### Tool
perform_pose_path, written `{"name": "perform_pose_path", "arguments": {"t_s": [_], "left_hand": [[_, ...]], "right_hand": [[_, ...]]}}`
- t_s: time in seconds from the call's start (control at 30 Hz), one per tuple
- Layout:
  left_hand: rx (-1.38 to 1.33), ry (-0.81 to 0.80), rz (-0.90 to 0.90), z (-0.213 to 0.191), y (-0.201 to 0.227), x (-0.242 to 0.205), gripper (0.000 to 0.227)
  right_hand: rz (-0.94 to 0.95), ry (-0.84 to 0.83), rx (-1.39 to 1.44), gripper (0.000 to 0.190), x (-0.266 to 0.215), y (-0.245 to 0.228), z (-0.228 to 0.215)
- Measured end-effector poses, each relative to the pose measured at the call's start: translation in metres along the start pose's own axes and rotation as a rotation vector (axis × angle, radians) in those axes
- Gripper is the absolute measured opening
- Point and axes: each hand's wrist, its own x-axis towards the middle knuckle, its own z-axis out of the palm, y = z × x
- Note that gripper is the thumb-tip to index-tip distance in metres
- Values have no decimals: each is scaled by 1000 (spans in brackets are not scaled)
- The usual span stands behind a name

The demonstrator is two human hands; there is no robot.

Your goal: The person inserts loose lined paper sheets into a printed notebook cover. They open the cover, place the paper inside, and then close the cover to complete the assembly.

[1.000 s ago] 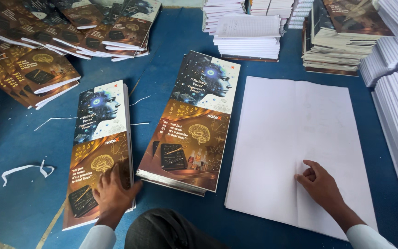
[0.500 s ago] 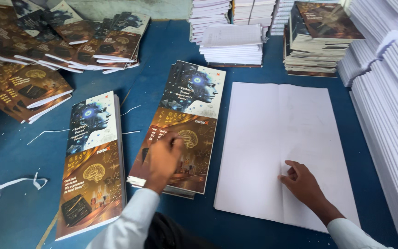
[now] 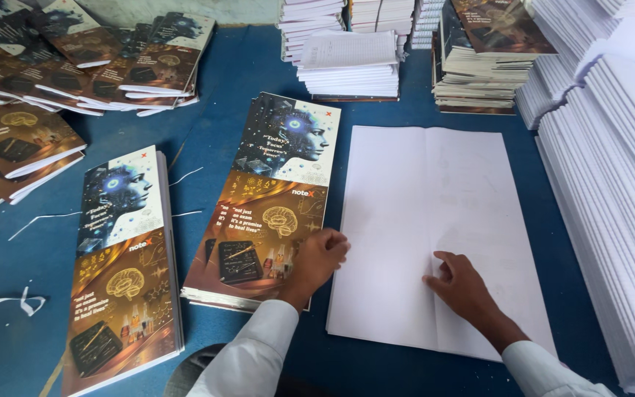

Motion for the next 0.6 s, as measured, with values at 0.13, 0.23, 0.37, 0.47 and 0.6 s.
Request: {"name": "perform_pose_path", "arguments": {"t_s": [0.13,0.23,0.37,0.47,0.6], "left_hand": [[213,-151,-134,6,0,-7,43],[280,-178,-166,9,-4,-3,48],[140,-182,-122,10,-23,4,50],[138,-180,-141,12,-29,7,51],[156,-172,-163,13,-27,5,52]], "right_hand": [[-65,-21,-47,61,-11,-20,3],[-179,-23,-93,60,-29,-40,14],[-374,-125,-39,64,-53,-62,28],[-536,-143,-74,68,-67,-73,41],[-552,-177,-178,70,-70,-80,49]]}}
